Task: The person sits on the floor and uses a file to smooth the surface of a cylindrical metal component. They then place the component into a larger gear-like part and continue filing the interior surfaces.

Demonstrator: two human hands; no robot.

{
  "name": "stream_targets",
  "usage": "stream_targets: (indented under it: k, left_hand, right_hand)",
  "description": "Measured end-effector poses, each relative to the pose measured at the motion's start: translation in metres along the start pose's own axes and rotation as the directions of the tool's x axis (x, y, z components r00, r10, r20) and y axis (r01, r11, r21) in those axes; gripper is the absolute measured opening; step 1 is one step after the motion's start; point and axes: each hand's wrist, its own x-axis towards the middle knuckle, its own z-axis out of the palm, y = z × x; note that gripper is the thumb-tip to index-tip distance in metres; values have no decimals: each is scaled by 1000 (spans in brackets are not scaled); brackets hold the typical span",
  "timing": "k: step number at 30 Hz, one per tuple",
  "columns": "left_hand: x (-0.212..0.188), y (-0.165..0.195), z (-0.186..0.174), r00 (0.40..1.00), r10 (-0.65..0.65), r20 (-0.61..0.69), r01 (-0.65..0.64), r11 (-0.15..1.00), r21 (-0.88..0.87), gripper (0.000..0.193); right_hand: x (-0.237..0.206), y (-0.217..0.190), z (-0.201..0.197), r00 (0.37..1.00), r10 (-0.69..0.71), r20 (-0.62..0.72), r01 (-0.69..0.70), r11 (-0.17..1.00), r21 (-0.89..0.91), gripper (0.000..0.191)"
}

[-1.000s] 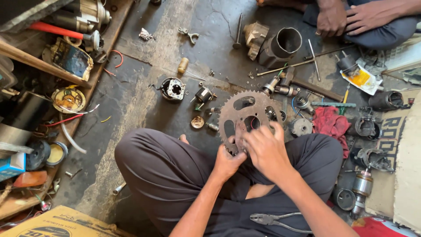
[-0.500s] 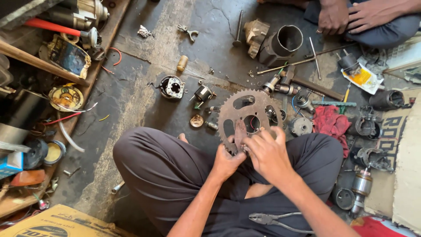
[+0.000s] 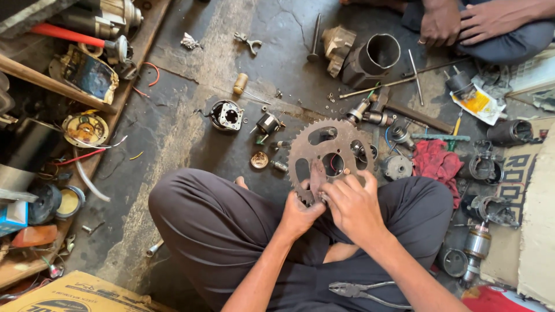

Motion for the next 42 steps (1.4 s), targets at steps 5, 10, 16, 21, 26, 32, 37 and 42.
stream_targets:
  k: [5, 10, 16, 21, 26, 32, 37, 42]
  left_hand:
    - [2, 3, 0, 1000, 5, 1, -5, 1000, 22, 20]
    - [2, 5, 2, 1000, 31, -2, -31, 999, 36, 21]
    - [0, 1, 0, 999, -53, 11, 54, 995, -85, 27]
    - [2, 2, 0, 1000, 8, -4, -8, 999, 33, 25]
    - [1, -2, -1, 999, 30, 11, -30, 999, 14, 26]
    - [2, -4, -6, 1000, -8, -14, 8, 999, 50, 22]
    - [4, -5, -2, 998, 63, 7, -63, 997, 50, 24]
    - [1, -7, -1, 1000, 21, -2, -21, 1000, 19, 23]
  right_hand:
    - [20, 6, 10, 999, 28, -35, -29, 999, -19, 23]
    - [10, 4, -5, 1000, 13, 18, -14, 999, 35, 20]
    - [10, 2, 7, 999, 33, -13, -33, 999, -21, 26]
    - [30, 8, 1, 1000, 16, -5, -16, 1000, 21, 26]
    - [4, -1, -12, 999, 19, 37, -21, 998, 56, 24]
    - [12, 1, 10, 999, 45, -23, -45, 999, 15, 24]
    - [0, 3, -2, 997, -18, -70, 19, 1000, 10, 25]
    - [-9, 4, 2, 999, 23, -35, -24, 1000, -7, 25]
